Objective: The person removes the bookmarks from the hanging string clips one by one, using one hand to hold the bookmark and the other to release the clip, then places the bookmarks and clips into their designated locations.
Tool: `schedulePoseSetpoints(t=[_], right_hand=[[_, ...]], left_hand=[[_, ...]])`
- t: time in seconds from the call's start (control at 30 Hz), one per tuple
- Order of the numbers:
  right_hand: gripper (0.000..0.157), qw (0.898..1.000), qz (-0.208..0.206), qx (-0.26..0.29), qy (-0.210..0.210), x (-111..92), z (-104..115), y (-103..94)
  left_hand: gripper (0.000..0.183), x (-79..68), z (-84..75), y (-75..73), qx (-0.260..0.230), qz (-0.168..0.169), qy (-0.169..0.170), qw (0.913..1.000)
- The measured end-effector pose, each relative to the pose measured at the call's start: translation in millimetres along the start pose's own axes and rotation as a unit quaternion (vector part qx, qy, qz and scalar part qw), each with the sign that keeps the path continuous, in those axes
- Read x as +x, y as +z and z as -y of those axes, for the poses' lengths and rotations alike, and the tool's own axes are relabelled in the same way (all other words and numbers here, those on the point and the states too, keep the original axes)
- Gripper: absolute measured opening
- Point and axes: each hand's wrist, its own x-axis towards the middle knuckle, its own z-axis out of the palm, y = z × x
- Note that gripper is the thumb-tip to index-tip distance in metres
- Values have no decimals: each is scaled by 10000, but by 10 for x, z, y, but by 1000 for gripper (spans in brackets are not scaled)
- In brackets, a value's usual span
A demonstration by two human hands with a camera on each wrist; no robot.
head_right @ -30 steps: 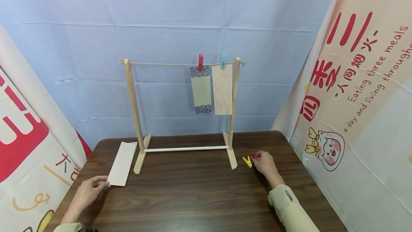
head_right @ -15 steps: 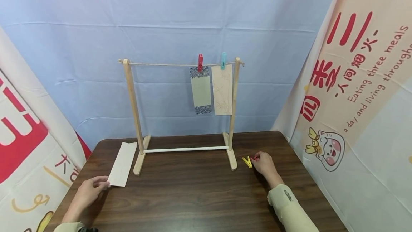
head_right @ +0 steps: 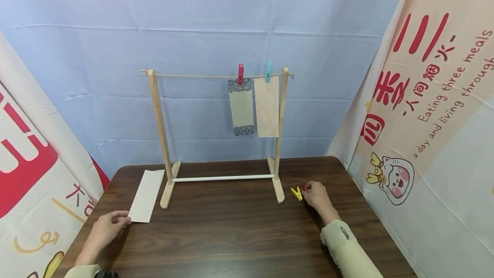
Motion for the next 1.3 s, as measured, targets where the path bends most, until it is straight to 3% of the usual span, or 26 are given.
schedulePoseSetpoints(t=[0.33, 0.73, 1.07, 1.3], right_hand=[[23, 10000, -28, 33, -24, -7, 24, -17], [40, 9985, -402, 12, -383, -16, 58, -49], [38, 9946, -677, 129, -780, -1, 243, -42], [36, 9911, -833, 164, -1026, 6, 375, -59]], left_hand=[[32, -5, -19, -6, 217, -125, 47, 9997], [33, -34, -39, -13, 288, -71, -319, 9990], [29, -67, -30, 9, 302, -103, -581, 9978], [29, -41, -131, 3, 301, -315, -385, 9983]])
